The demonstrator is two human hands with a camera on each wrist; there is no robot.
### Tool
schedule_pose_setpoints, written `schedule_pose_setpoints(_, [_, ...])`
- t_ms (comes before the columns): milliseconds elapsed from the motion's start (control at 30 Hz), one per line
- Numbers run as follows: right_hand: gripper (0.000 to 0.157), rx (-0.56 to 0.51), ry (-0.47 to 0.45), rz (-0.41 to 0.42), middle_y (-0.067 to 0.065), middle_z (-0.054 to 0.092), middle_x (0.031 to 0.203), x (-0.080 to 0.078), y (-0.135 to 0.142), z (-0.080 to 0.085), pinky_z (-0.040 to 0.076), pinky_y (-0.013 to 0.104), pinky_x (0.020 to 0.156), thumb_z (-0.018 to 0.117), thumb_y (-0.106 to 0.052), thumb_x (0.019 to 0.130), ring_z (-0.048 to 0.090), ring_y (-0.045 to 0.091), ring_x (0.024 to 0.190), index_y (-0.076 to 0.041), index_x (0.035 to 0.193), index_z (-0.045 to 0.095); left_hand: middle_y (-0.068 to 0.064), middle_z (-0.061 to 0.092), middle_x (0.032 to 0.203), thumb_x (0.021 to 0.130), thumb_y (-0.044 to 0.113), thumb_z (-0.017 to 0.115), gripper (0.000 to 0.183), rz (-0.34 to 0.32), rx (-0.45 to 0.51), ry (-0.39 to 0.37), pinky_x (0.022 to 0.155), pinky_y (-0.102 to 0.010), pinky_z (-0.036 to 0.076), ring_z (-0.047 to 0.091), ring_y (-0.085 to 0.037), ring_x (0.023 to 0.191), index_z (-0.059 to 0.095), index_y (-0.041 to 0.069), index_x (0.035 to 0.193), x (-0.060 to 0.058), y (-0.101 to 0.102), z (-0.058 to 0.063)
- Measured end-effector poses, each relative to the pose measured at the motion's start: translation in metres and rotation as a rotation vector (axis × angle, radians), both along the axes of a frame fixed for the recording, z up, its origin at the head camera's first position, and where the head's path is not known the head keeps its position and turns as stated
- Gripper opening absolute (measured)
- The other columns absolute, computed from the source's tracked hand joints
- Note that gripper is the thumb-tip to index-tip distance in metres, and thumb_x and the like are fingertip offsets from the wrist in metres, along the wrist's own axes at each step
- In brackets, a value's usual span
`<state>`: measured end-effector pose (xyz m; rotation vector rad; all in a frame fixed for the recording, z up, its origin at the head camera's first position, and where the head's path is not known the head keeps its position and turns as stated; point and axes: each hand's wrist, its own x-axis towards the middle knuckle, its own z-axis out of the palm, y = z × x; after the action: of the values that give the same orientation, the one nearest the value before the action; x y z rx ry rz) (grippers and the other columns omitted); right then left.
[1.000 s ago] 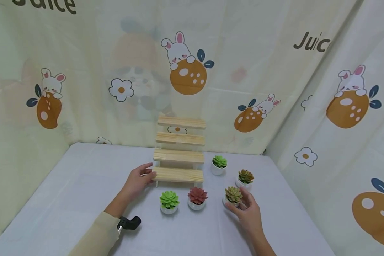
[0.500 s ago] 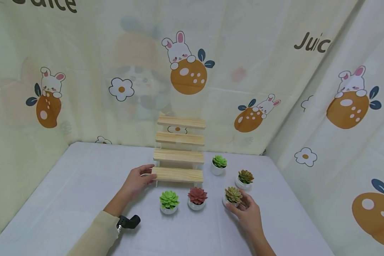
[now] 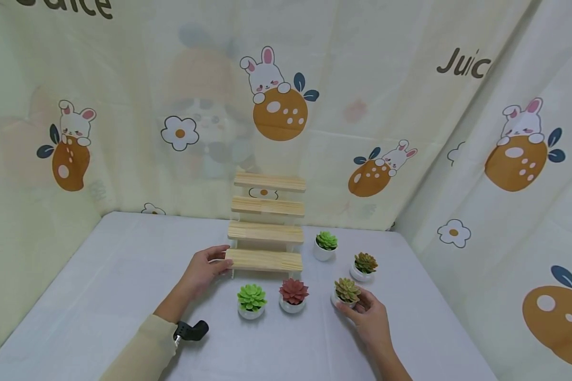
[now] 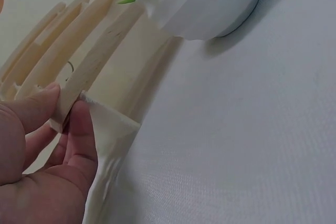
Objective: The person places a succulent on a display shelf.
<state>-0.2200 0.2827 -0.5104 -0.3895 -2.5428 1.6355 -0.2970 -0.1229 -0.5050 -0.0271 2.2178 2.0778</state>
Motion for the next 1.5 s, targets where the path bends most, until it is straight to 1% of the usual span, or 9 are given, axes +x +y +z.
schedule_pose_setpoints(133, [0.077,0.025,0.007,-0.002,0.025,0.059,0.142,-0.001,0.0,-0.001,0.059,0.018,0.09,0.089,-0.025,0.08,0.062,0.031,0.126,0.0,0.144,0.054,-0.023,0.059,0.129,0.095,0.001,0.07,0.053,0.0,0.005,0.0,0.081,-0.024,0.062,0.066,-0.014,0.099,0.054,-0.001,0.145,0.0,-0.001,0.0])
schedule_pose_setpoints(300, [0.075,0.052,0.019,-0.01,0.022,0.064,0.137,-0.005,-0.001,-0.002,0.058,0.014,0.084,0.091,-0.027,0.078,0.067,0.025,0.117,-0.003,0.141,0.057,-0.025,0.058,0.129,0.096,0.001,0.069,0.053,-0.006,0.023,0.013,0.079,-0.023,0.061,0.066,-0.011,0.096,0.052,-0.004,0.146,0.0,-0.001,-0.001])
schedule_pose_setpoints(533, [0.074,-0.014,0.08,0.029,0.022,0.064,0.137,-0.014,-0.006,0.005,0.057,0.012,0.082,0.091,-0.021,0.078,0.069,0.02,0.114,-0.002,0.141,0.057,-0.024,0.06,0.126,0.095,0.001,0.069,0.053,0.001,0.026,0.022,0.076,-0.021,0.06,0.066,-0.01,0.093,0.052,-0.005,0.145,-0.001,0.0,-0.002])
schedule_pose_setpoints(700, [0.072,-0.053,0.118,0.067,0.019,0.065,0.137,-0.02,-0.012,0.015,0.057,0.011,0.083,0.091,-0.021,0.078,0.067,0.015,0.111,-0.005,0.14,0.059,-0.025,0.06,0.126,0.094,-0.001,0.069,0.052,0.005,0.029,0.023,0.076,-0.022,0.06,0.066,-0.01,0.093,0.053,-0.006,0.144,-0.001,0.001,-0.003])
schedule_pose_setpoints(867, [0.068,-0.051,0.142,0.11,0.014,0.066,0.135,-0.025,-0.021,0.026,0.056,0.011,0.085,0.092,-0.023,0.077,0.066,0.014,0.113,-0.009,0.137,0.062,-0.026,0.06,0.127,0.094,-0.001,0.069,0.053,0.006,0.025,0.026,0.077,-0.023,0.061,0.066,-0.011,0.095,0.052,-0.006,0.144,-0.001,0.001,-0.004])
schedule_pose_setpoints(1033, [0.065,-0.051,0.186,0.142,0.013,0.067,0.133,-0.031,-0.029,0.037,0.056,0.011,0.085,0.092,-0.021,0.077,0.066,0.01,0.11,-0.01,0.135,0.064,-0.025,0.06,0.128,0.095,0.001,0.07,0.053,0.011,0.008,0.021,0.078,-0.024,0.061,0.066,-0.012,0.096,0.053,-0.004,0.145,-0.001,0.0,-0.003])
schedule_pose_setpoints(1133, [0.065,-0.045,0.2,0.158,0.012,0.067,0.134,-0.035,-0.034,0.043,0.056,0.01,0.085,0.092,-0.023,0.077,0.065,0.011,0.111,-0.011,0.135,0.065,-0.024,0.06,0.128,0.095,0.002,0.07,0.053,0.013,0.013,0.012,0.077,-0.024,0.061,0.066,-0.011,0.096,0.053,-0.003,0.145,-0.002,0.0,-0.003])
schedule_pose_setpoints(1300, [0.063,-0.045,0.222,0.202,0.008,0.066,0.135,-0.041,-0.043,0.054,0.055,0.012,0.09,0.09,-0.025,0.079,0.063,0.016,0.117,-0.012,0.135,0.065,-0.023,0.061,0.126,0.095,0.001,0.069,0.053,0.009,0.027,0.017,0.075,-0.022,0.06,0.066,-0.01,0.093,0.053,-0.004,0.145,-0.003,-0.001,-0.005])
schedule_pose_setpoints(1500, [0.056,-0.062,0.256,0.25,0.009,0.067,0.128,-0.05,-0.055,0.065,0.056,0.012,0.085,0.089,-0.023,0.08,0.064,0.019,0.107,-0.013,0.131,0.068,-0.022,0.06,0.126,0.095,0.001,0.069,0.053,0.013,0.036,0.004,0.076,-0.023,0.061,0.065,-0.01,0.092,0.053,-0.004,0.145,-0.001,0.0,-0.003])
